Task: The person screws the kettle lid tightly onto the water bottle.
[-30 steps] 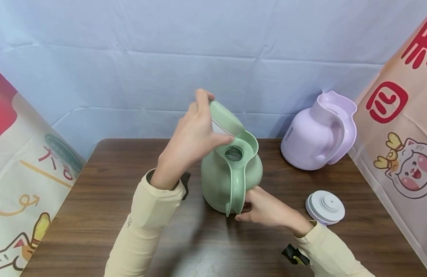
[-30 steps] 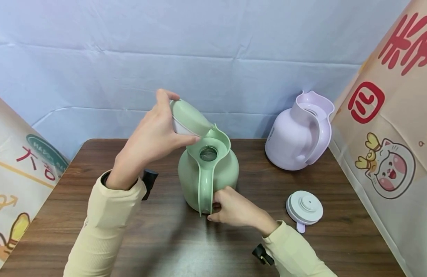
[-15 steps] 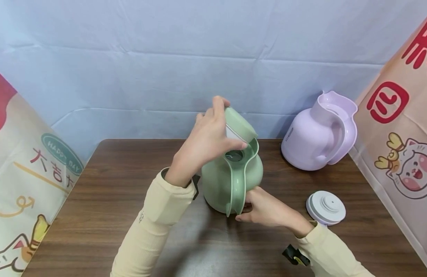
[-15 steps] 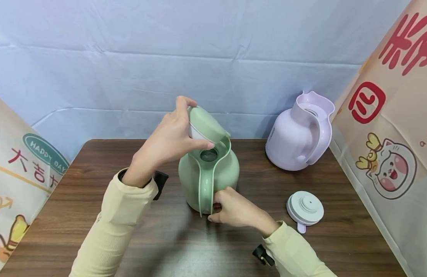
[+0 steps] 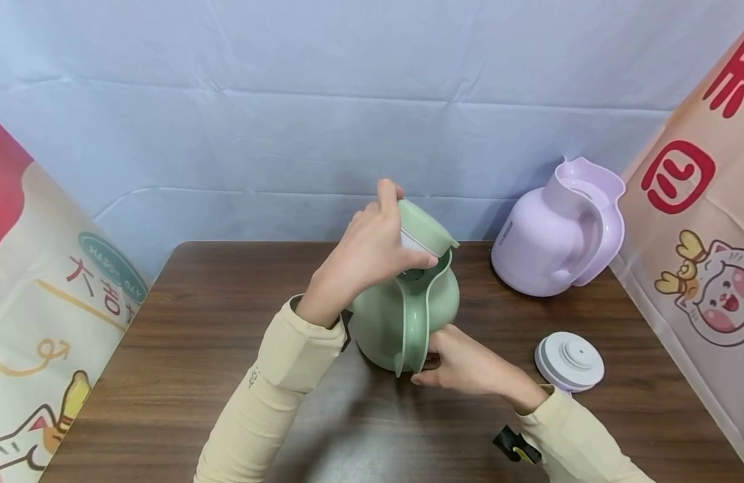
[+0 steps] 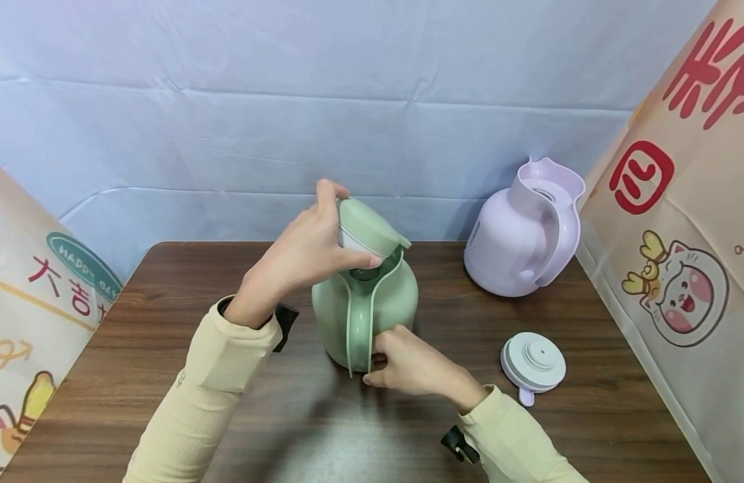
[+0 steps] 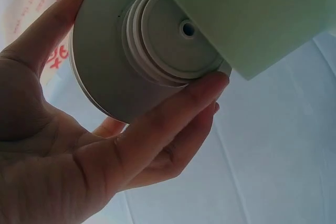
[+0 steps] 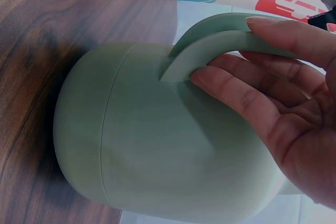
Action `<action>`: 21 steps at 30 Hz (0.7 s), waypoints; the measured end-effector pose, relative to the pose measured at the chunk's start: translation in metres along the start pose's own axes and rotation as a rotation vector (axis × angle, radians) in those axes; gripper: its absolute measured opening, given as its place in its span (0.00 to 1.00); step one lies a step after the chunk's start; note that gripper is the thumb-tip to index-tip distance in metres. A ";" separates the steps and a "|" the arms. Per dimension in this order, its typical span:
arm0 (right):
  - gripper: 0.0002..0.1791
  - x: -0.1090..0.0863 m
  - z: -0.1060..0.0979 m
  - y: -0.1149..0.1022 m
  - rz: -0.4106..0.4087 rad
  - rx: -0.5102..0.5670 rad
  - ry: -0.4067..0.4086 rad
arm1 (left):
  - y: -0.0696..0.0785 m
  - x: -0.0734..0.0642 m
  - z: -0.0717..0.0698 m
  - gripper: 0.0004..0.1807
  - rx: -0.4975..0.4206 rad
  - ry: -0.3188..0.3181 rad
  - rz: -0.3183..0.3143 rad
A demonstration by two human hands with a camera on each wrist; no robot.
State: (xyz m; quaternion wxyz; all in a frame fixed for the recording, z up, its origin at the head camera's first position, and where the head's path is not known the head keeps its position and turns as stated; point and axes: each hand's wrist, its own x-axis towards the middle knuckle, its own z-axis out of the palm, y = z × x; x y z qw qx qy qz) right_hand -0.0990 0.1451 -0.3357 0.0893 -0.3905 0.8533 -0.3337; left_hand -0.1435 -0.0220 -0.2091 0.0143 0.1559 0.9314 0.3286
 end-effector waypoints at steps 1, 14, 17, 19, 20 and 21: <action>0.13 0.000 0.000 0.000 -0.001 0.000 0.000 | 0.000 0.000 0.001 0.45 0.000 0.000 0.001; 0.12 0.000 0.000 0.000 0.007 0.004 -0.007 | -0.006 0.001 0.005 0.43 -0.027 -0.037 -0.012; 0.12 0.000 0.000 0.000 0.010 -0.001 -0.008 | -0.006 0.001 0.005 0.43 -0.007 -0.046 -0.021; 0.12 0.000 0.000 0.000 0.011 -0.005 -0.007 | -0.006 0.001 0.005 0.43 0.008 -0.049 -0.023; 0.12 0.000 0.000 0.000 0.012 -0.005 -0.008 | -0.007 0.001 0.005 0.43 0.012 -0.048 -0.023; 0.12 0.000 0.000 0.001 0.012 -0.005 -0.008 | -0.007 0.001 0.005 0.43 0.016 -0.047 -0.021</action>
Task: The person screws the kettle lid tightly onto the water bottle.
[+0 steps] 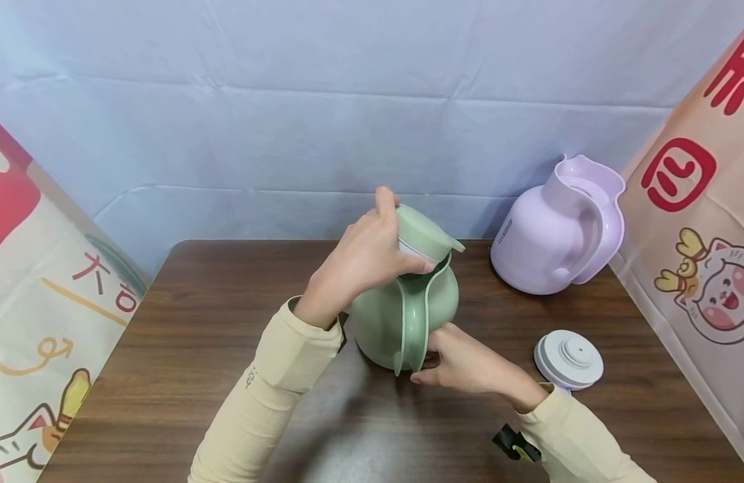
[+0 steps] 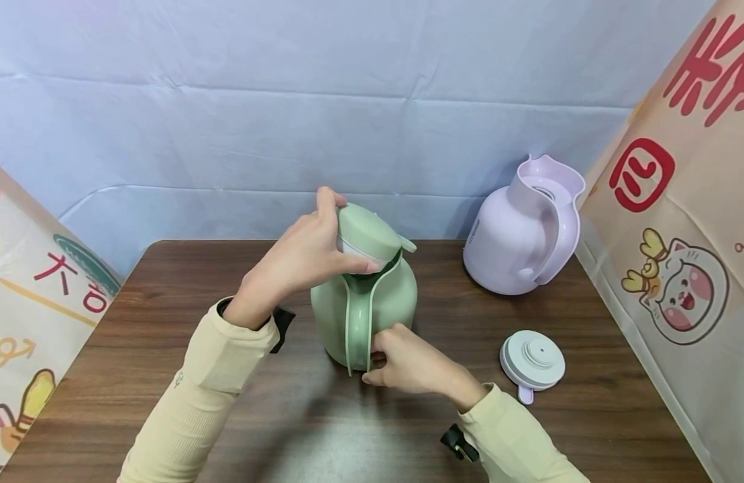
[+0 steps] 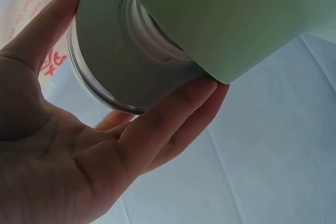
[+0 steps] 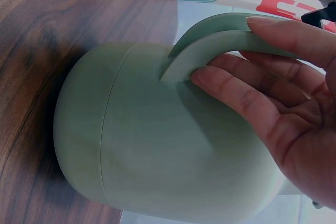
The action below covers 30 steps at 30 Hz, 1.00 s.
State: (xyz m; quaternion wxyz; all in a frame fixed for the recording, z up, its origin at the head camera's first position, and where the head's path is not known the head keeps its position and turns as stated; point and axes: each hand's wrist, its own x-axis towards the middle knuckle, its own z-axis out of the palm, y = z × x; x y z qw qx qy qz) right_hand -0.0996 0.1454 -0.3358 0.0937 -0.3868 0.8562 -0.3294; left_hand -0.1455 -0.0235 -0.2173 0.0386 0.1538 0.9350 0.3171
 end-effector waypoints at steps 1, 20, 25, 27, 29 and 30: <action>0.12 0.000 0.000 0.000 -0.001 0.000 0.000 | 0.000 0.000 0.000 0.43 0.003 0.002 0.002; 0.13 -0.001 0.000 -0.002 -0.021 -0.009 0.011 | -0.001 -0.004 0.000 0.41 0.061 0.010 0.028; 0.14 -0.001 0.000 -0.003 -0.015 -0.009 0.010 | 0.000 -0.005 0.000 0.40 0.074 0.008 0.029; 0.14 -0.001 0.000 -0.003 -0.017 -0.011 0.010 | 0.001 -0.006 -0.001 0.39 0.077 0.009 0.025; 0.14 -0.001 0.000 -0.003 -0.027 -0.013 0.012 | 0.001 -0.006 -0.001 0.38 0.076 0.006 0.019; 0.14 -0.001 0.000 -0.002 -0.031 -0.014 0.014 | 0.001 -0.006 0.000 0.38 0.076 0.005 0.018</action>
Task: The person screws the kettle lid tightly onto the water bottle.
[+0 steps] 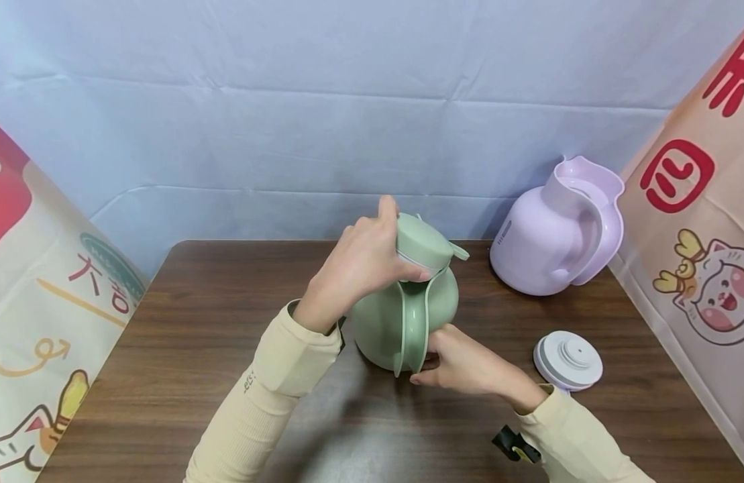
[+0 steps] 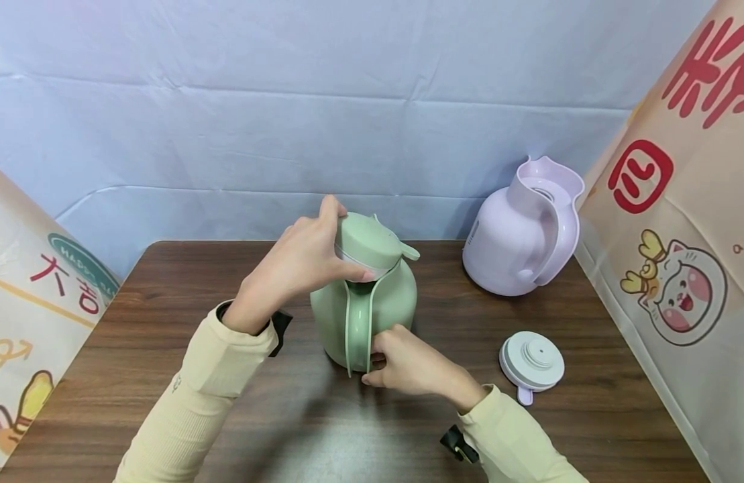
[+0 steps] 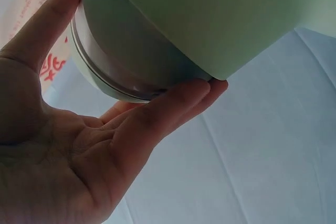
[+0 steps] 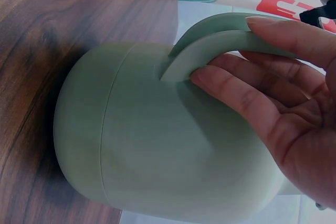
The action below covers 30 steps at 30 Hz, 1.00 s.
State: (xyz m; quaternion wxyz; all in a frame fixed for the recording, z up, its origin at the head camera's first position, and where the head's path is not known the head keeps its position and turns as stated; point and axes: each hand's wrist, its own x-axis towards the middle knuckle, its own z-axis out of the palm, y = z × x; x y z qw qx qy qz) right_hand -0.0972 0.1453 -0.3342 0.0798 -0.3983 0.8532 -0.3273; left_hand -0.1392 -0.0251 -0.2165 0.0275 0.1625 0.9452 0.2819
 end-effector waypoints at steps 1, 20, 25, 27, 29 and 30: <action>0.14 0.000 0.000 0.000 0.002 0.001 0.000 | 0.000 0.000 0.000 0.38 0.001 -0.001 -0.001; 0.14 0.001 0.000 0.000 0.027 -0.001 -0.010 | -0.002 -0.002 0.001 0.37 0.004 -0.003 -0.027; 0.14 0.001 0.000 0.000 0.027 -0.001 -0.011 | -0.002 -0.002 0.000 0.37 0.037 0.007 -0.018; 0.14 0.001 0.000 0.000 0.029 -0.001 -0.011 | -0.002 -0.002 0.000 0.36 0.051 0.009 -0.018; 0.14 0.001 0.000 0.000 0.030 0.001 -0.011 | -0.002 -0.002 0.000 0.34 0.054 0.004 -0.022; 0.14 0.001 0.000 0.000 0.026 0.001 -0.011 | -0.002 -0.002 -0.001 0.33 0.056 0.003 -0.022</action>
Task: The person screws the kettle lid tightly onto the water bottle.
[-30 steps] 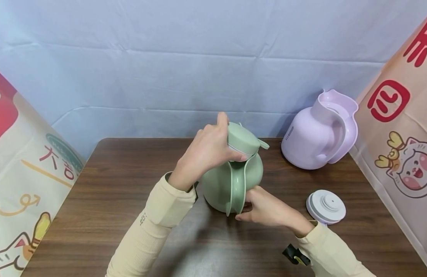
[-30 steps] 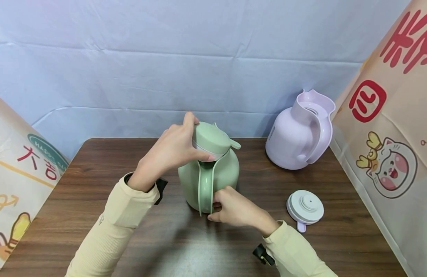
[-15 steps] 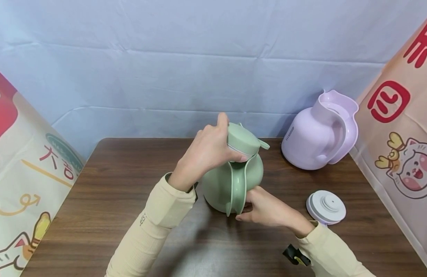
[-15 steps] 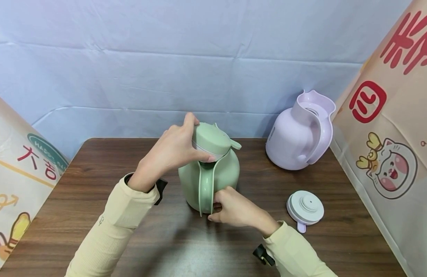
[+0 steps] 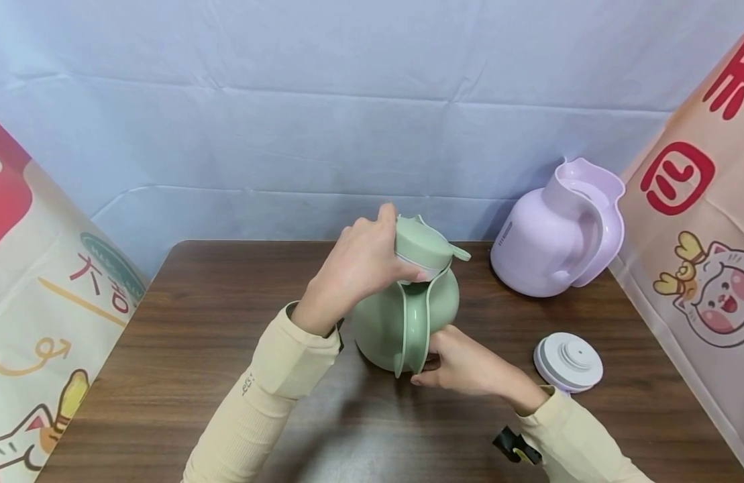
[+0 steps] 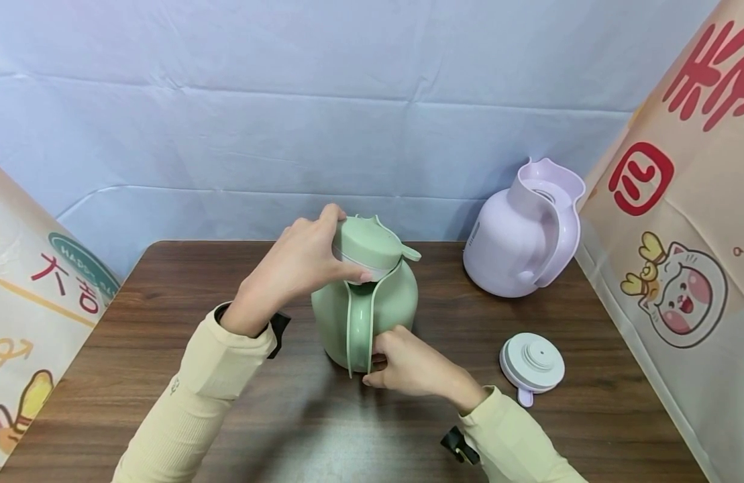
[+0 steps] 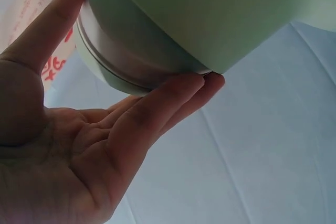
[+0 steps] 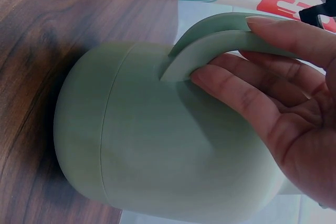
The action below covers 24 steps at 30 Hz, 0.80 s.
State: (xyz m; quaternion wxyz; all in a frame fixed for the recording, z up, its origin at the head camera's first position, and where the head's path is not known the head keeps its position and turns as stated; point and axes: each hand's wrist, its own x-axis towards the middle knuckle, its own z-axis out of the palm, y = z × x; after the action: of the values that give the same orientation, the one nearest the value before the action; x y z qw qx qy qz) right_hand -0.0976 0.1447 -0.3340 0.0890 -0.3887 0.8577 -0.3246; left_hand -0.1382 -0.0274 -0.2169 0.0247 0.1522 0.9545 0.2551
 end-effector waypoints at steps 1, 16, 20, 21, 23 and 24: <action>0.14 0.000 0.000 0.000 -0.004 0.001 0.000 | 0.000 0.000 0.000 0.32 0.002 -0.004 -0.001; 0.11 0.000 -0.001 -0.001 0.002 0.016 -0.006 | 0.003 0.005 -0.019 0.35 0.080 -0.033 0.087; 0.12 0.000 -0.001 0.000 -0.004 0.012 -0.007 | 0.003 0.008 -0.022 0.36 0.104 -0.049 0.101; 0.12 0.000 -0.001 0.000 -0.004 0.011 -0.007 | 0.003 0.009 -0.023 0.36 0.105 -0.056 0.101; 0.12 0.000 -0.001 0.000 -0.002 0.011 -0.008 | 0.003 0.011 -0.023 0.36 0.109 -0.072 0.098; 0.13 0.000 -0.001 0.000 -0.001 0.009 -0.008 | 0.003 0.011 -0.023 0.36 0.107 -0.080 0.096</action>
State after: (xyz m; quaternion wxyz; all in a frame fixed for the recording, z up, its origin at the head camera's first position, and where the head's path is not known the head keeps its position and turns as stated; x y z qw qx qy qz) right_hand -0.0977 0.1454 -0.3334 0.0942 -0.3901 0.8556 -0.3269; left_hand -0.1509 -0.0324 -0.1947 0.0424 0.2090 0.9567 0.1982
